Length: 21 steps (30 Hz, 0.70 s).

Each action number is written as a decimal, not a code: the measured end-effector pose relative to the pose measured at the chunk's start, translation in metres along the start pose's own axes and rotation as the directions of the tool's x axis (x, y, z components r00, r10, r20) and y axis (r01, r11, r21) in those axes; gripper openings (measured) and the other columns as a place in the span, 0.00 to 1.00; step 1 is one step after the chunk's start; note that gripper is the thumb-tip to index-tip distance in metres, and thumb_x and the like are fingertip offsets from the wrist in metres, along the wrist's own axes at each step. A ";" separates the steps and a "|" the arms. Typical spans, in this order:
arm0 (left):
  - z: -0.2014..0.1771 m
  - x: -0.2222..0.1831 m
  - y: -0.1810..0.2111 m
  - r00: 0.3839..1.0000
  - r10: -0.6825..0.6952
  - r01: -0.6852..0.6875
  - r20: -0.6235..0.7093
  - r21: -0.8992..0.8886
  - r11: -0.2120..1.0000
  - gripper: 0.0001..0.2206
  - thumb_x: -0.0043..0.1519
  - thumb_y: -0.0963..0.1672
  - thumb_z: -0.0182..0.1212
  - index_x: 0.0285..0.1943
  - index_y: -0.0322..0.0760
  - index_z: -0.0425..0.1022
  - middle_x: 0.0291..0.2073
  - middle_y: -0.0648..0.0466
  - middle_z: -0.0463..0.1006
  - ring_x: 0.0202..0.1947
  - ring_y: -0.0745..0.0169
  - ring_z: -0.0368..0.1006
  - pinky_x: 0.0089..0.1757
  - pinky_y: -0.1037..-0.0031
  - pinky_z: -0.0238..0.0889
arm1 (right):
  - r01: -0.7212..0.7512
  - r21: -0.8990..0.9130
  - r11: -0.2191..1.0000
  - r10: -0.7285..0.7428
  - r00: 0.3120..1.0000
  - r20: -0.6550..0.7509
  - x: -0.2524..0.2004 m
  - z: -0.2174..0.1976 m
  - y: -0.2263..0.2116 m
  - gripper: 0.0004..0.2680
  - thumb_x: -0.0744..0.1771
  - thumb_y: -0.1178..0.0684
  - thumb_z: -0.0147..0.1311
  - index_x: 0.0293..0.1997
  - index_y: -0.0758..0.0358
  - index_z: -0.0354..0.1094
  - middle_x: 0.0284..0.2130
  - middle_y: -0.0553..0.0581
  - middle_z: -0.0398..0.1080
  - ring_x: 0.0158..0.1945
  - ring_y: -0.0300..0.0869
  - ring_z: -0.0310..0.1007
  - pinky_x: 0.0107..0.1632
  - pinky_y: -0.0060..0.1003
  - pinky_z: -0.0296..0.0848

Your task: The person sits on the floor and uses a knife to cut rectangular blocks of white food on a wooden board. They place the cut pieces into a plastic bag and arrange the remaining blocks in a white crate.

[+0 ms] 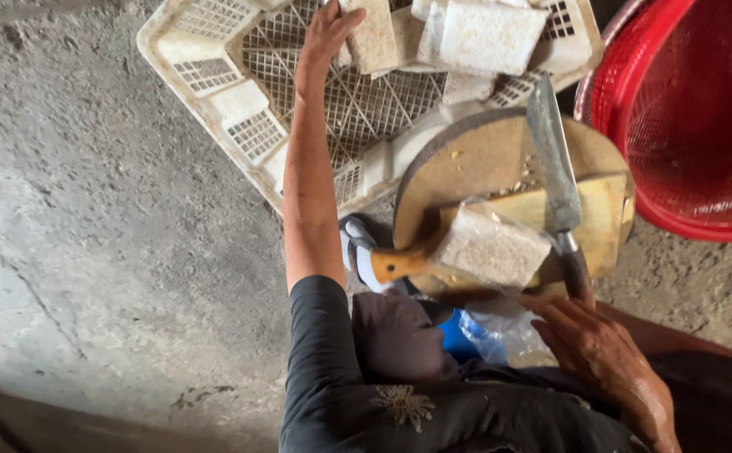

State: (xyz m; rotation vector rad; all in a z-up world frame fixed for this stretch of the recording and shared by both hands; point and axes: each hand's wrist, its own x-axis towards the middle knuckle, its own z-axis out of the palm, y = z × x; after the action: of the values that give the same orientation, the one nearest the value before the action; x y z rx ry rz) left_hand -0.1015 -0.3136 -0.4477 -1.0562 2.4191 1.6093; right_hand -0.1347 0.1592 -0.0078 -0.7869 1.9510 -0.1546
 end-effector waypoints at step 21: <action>-0.012 -0.223 0.309 0.608 -0.234 0.735 0.758 -0.426 0.527 0.24 0.59 0.45 0.59 0.66 0.35 0.66 0.52 0.40 0.79 0.50 0.50 0.76 0.51 0.66 0.72 | 0.280 -0.160 0.947 -0.322 0.816 -0.480 -0.083 0.021 0.046 0.14 0.71 0.58 0.52 0.65 0.60 0.69 0.38 0.61 0.76 0.36 0.52 0.77 0.38 0.46 0.76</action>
State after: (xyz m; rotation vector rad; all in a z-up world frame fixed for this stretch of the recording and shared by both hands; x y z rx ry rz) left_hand -0.1000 -0.1405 -0.1082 -0.9301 0.8608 2.1917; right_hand -0.1131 0.2483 0.0239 -1.2042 2.3146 -0.5198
